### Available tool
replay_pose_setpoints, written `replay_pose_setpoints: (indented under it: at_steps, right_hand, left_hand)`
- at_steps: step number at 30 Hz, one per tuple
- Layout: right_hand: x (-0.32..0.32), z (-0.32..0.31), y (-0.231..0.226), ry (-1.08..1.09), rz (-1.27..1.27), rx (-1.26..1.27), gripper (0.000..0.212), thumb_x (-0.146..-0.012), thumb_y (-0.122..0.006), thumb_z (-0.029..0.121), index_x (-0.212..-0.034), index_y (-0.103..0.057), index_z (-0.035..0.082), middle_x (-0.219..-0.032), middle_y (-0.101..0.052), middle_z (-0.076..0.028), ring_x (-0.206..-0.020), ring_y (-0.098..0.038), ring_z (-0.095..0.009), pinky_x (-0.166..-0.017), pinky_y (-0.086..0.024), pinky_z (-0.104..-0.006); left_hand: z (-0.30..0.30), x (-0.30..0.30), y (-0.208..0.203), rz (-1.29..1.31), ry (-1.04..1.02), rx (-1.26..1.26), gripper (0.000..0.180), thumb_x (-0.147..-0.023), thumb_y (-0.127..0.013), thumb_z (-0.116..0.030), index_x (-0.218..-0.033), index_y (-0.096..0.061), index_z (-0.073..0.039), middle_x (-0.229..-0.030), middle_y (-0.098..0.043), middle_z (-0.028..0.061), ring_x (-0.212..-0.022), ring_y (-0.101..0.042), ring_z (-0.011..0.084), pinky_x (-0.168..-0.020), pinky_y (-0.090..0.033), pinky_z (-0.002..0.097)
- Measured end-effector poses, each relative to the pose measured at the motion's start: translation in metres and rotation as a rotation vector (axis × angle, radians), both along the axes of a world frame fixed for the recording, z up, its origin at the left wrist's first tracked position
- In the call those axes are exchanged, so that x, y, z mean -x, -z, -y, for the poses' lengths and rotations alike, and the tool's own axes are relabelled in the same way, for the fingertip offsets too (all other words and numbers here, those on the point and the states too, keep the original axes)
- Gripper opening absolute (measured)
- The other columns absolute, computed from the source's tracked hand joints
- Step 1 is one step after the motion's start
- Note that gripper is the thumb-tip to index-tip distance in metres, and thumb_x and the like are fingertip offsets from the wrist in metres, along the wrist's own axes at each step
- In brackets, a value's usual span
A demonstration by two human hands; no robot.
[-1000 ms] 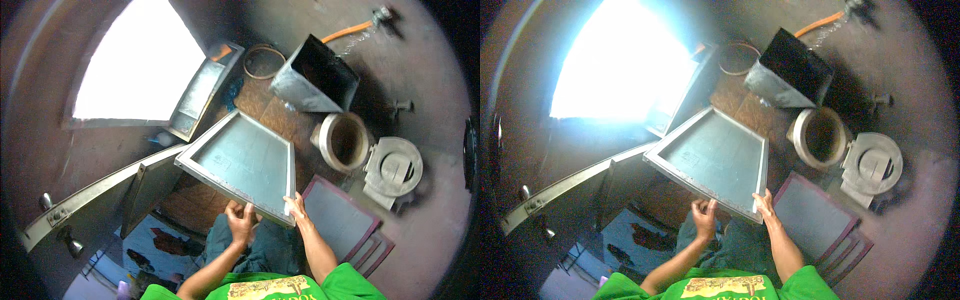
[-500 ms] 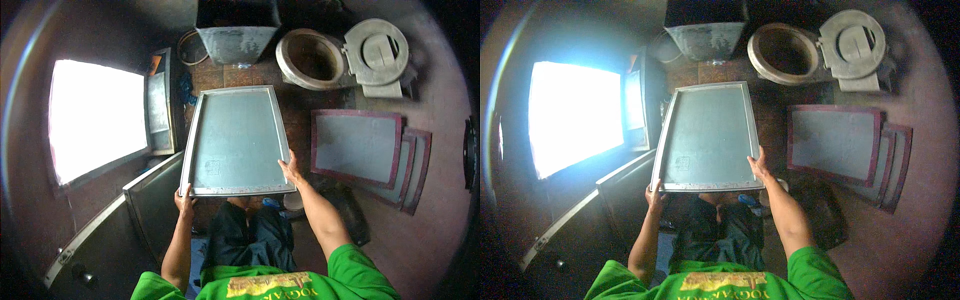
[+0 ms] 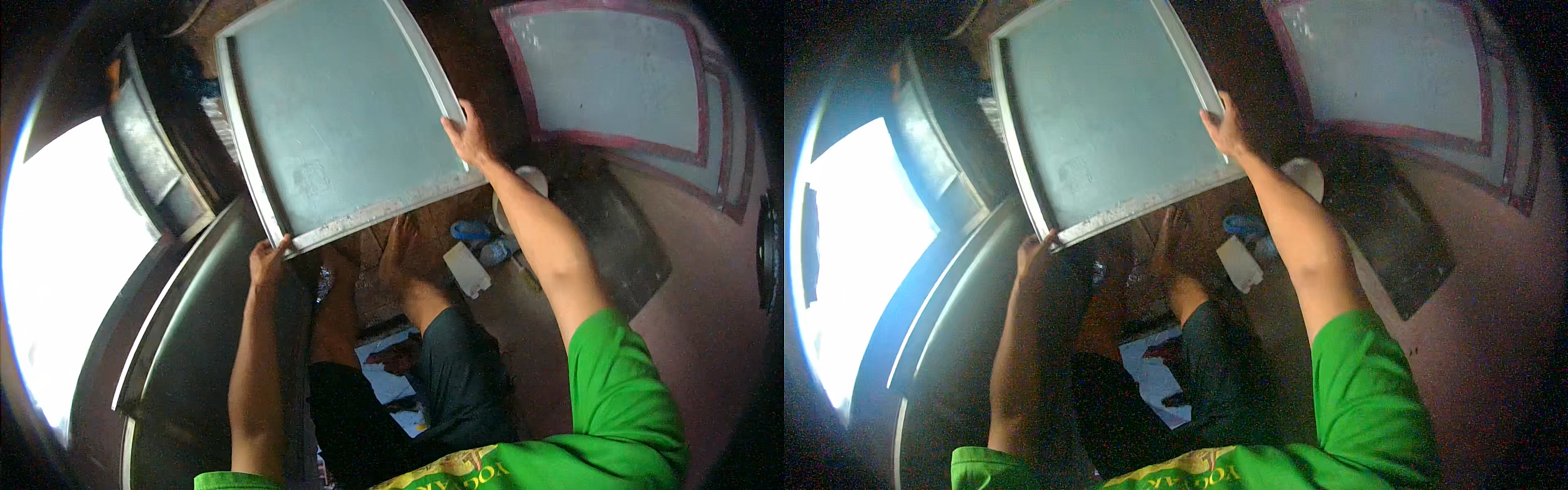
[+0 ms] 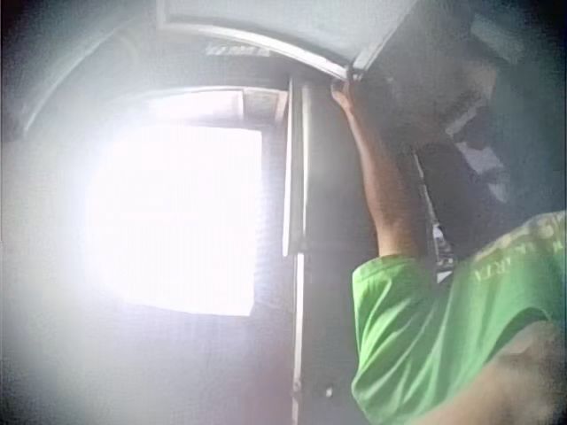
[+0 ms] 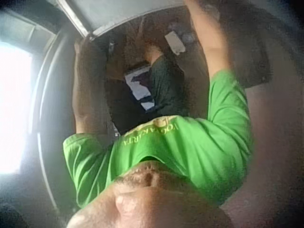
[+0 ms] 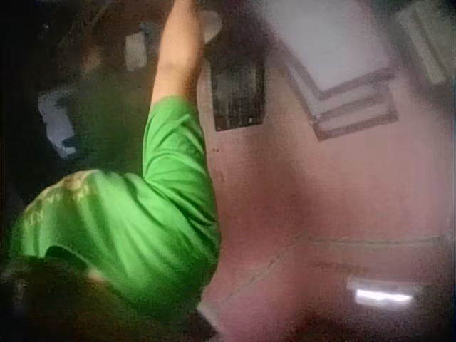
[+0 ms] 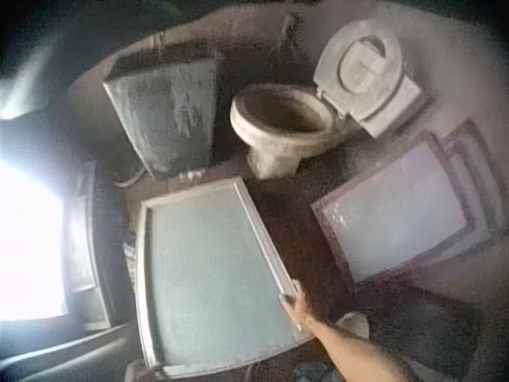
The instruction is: The person cleans a window frame by rinsing it with water from a cup, applying a cleaning liquid from a bottle, and scrubbing with a sponge. They repeat this process on both sides of the frame, then rinse it again.
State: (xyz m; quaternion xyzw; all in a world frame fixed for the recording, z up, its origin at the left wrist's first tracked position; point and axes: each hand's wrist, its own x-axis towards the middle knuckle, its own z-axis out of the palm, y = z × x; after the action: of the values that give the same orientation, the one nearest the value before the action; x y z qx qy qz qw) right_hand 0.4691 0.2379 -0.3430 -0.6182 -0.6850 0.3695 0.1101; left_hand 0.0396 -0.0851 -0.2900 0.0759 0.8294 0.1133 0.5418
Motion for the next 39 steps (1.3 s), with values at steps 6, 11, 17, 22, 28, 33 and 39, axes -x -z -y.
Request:
replay_pose_setpoints:
  at_steps: [6,11,17,22,28,33,39]
  right_hand:
    - [-0.013,0.042,0.062,0.135,0.003,0.009,0.068,-0.102,-0.069,0.036,-0.155,-0.041,0.002,-0.139,-0.062,-0.029,-0.126,-0.064,-0.041,-0.106,-0.051,-0.0481]
    - [0.018,0.084,0.081,0.239,-0.114,-0.098,0.074,-0.103,-0.068,0.035,-0.161,-0.035,0.001,-0.155,-0.051,-0.027,-0.142,-0.051,-0.041,-0.118,-0.041,-0.0459]
    - [-0.023,0.294,-0.065,0.437,-0.142,0.385,0.030,-0.105,-0.066,0.021,-0.128,-0.067,0.003,-0.103,-0.076,-0.008,-0.092,-0.073,-0.018,-0.081,-0.058,-0.0336]
    - [-0.079,0.455,-0.039,0.287,0.218,0.901,0.031,-0.103,-0.069,0.032,-0.120,-0.070,0.006,-0.112,-0.076,-0.012,-0.102,-0.073,-0.022,-0.086,-0.057,-0.0371]
    - [0.024,0.433,0.078,0.121,0.462,0.357,0.029,-0.102,-0.067,0.030,-0.122,-0.068,0.009,-0.120,-0.073,-0.012,-0.107,-0.070,-0.026,-0.088,-0.056,-0.0401]
    - [0.057,0.419,0.094,0.090,0.609,0.118,0.027,-0.102,-0.067,0.029,-0.123,-0.066,0.011,-0.125,-0.070,-0.011,-0.112,-0.068,-0.028,-0.089,-0.055,-0.0425]
    - [0.064,0.415,0.099,0.050,0.664,-0.068,0.026,-0.101,-0.065,0.027,-0.124,-0.064,0.014,-0.133,-0.066,-0.011,-0.117,-0.065,-0.032,-0.092,-0.054,-0.0455]
  left_hand:
    - [-0.015,0.005,0.039,-0.055,0.457,-0.039,0.060,-0.082,-0.089,-0.048,-0.106,-0.075,0.005,-0.097,-0.078,0.0183,-0.078,-0.073,0.0281,-0.075,-0.058,0.0413]
    - [0.002,0.001,0.096,-0.288,0.669,-0.041,0.061,-0.083,-0.084,-0.045,-0.109,-0.073,0.010,-0.100,-0.076,0.0289,-0.095,-0.074,0.0445,-0.084,-0.057,0.0474]
    - [0.012,-0.002,0.078,-0.383,0.617,-0.106,0.057,-0.081,-0.089,-0.038,-0.104,-0.073,0.012,-0.099,-0.074,0.0334,-0.096,-0.073,0.0485,-0.083,-0.055,0.0500]
    - [0.020,0.009,0.091,-0.515,0.764,-0.206,0.059,-0.084,-0.087,-0.043,-0.096,-0.072,0.012,-0.092,-0.073,0.0338,-0.086,-0.073,0.0465,-0.078,-0.055,0.0526]
    - [-0.013,0.022,0.124,-0.657,0.895,-0.159,0.084,-0.081,-0.078,-0.070,-0.107,-0.073,0.009,-0.105,-0.075,0.0307,-0.101,-0.073,0.0460,-0.089,-0.057,0.0523]
    - [-0.032,0.027,0.127,-0.700,0.742,-0.164,0.087,-0.076,-0.086,-0.062,-0.127,-0.063,0.004,-0.110,-0.073,0.0319,-0.105,-0.071,0.0490,-0.090,-0.057,0.0541]
    - [0.039,0.081,0.228,-0.221,0.106,-0.626,0.080,-0.079,-0.091,-0.024,-0.140,-0.047,0.006,-0.112,-0.073,0.0290,-0.102,-0.072,0.0444,-0.088,-0.057,0.0489]
